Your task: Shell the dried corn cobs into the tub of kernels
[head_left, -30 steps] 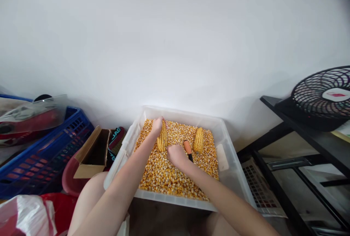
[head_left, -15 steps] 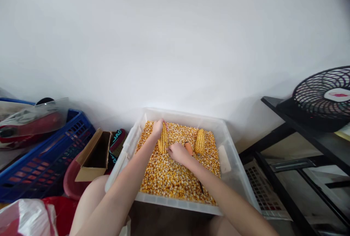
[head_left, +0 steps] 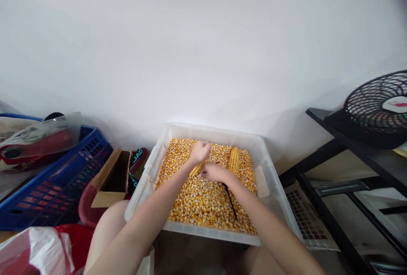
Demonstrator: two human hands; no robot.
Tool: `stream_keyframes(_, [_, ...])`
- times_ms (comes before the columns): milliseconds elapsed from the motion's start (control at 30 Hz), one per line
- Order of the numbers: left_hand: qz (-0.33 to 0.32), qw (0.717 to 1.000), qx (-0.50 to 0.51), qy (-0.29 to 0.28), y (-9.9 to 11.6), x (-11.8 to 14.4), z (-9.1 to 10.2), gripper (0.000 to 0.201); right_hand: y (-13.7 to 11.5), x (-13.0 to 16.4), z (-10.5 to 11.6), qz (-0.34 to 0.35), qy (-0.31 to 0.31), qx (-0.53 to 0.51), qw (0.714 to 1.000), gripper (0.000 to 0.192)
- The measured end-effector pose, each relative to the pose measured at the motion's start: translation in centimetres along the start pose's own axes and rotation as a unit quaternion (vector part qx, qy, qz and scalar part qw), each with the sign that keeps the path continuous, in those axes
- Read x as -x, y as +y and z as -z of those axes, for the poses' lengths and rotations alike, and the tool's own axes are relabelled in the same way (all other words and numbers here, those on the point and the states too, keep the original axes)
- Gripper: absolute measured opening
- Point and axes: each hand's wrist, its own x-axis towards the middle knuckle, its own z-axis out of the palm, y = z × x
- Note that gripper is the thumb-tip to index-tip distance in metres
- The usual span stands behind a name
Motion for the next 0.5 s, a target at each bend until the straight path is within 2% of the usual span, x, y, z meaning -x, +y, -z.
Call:
stream_keyframes(67, [-0.038, 0.996, -0.074, -0.010, 0.0, 0.2, -0.7, 0.025, 0.2, 0.1, 0.1, -0.005, -0.008, 0.007, 1.000, 0.030])
stream_keyframes(133, [-0.033, 0.996, -0.077, -0.006, 0.1, 0.1, -0.7, 0.026, 0.3, 0.3, 0.3, -0.007, 0.000, 0.013, 1.000, 0.030])
stream_keyframes(233, [0.033, 0.999, 0.032, 0.019, 0.1, -0.4, 0.5, 0.025, 0.3, 0.7, 0.6, -0.002, 0.015, 0.010, 1.000, 0.031])
stream_keyframes(300, [0.081, 0.988, 0.118, 0.058, 0.0, -0.8, 1.7, 0.020, 0.2, 0.9, 0.7, -0.008, 0.029, 0.009, 1.000, 0.034])
stream_keyframes(400, [0.117, 0.975, 0.164, 0.095, -0.3, -1.4, 3.0, 0.017, 0.0, 0.8, 0.7, -0.030, 0.056, 0.025, 0.998, 0.037])
stream_keyframes(500, [0.141, 0.966, 0.187, 0.110, -0.8, -1.8, 3.5, 0.015, 0.0, 0.6, 0.6, -0.027, 0.063, 0.030, 0.997, 0.036])
